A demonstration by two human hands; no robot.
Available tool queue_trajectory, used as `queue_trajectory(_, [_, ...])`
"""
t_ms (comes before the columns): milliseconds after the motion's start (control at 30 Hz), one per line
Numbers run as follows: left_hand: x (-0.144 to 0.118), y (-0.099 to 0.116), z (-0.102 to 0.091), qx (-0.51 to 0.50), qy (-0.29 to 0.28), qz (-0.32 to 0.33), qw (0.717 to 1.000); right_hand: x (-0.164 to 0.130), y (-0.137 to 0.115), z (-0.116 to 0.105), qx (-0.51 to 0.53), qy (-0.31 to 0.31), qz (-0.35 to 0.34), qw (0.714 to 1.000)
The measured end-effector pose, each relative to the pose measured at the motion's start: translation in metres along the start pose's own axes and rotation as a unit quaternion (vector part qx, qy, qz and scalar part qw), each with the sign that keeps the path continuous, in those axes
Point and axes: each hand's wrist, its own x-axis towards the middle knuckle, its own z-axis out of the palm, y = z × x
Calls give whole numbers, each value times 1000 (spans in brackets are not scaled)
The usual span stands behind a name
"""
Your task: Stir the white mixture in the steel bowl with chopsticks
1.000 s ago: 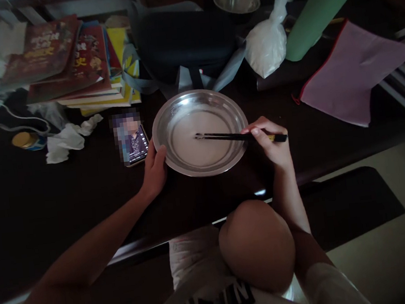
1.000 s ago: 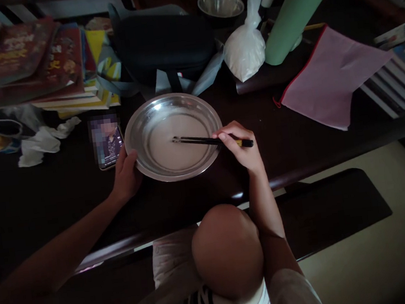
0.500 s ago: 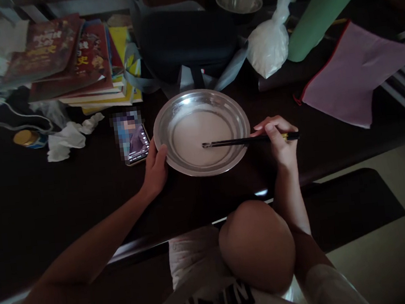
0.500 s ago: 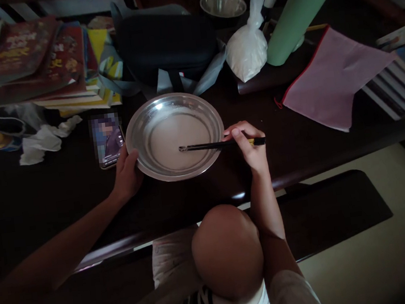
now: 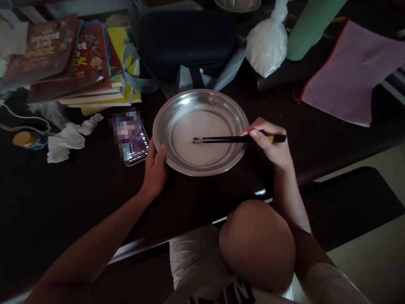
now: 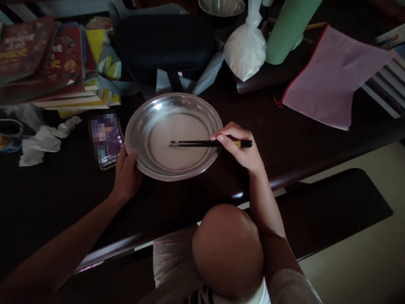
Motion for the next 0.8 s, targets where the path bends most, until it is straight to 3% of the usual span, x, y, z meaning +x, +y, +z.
queue_trajectory(167, [0, -2, 0, 4, -8, 11, 1000, -1, 0, -1, 16, 81, 9, 997])
queue_trajectory(333, [0, -2, 0, 1, -1, 3, 1000, -1, -1, -1, 0, 16, 7, 1000])
queue_trajectory(500, [0, -2, 0, -12, 0, -4, 1000, -1, 1, -2, 25, 89, 10, 996])
queue_trajectory(667, [0, -2, 0, -29, -4, -15, 999, 0, 0, -1, 0, 20, 8, 1000])
queue_trajectory(800, [0, -2, 0, -2, -6, 11, 1000, -1, 1, -1, 18, 85, 11, 996])
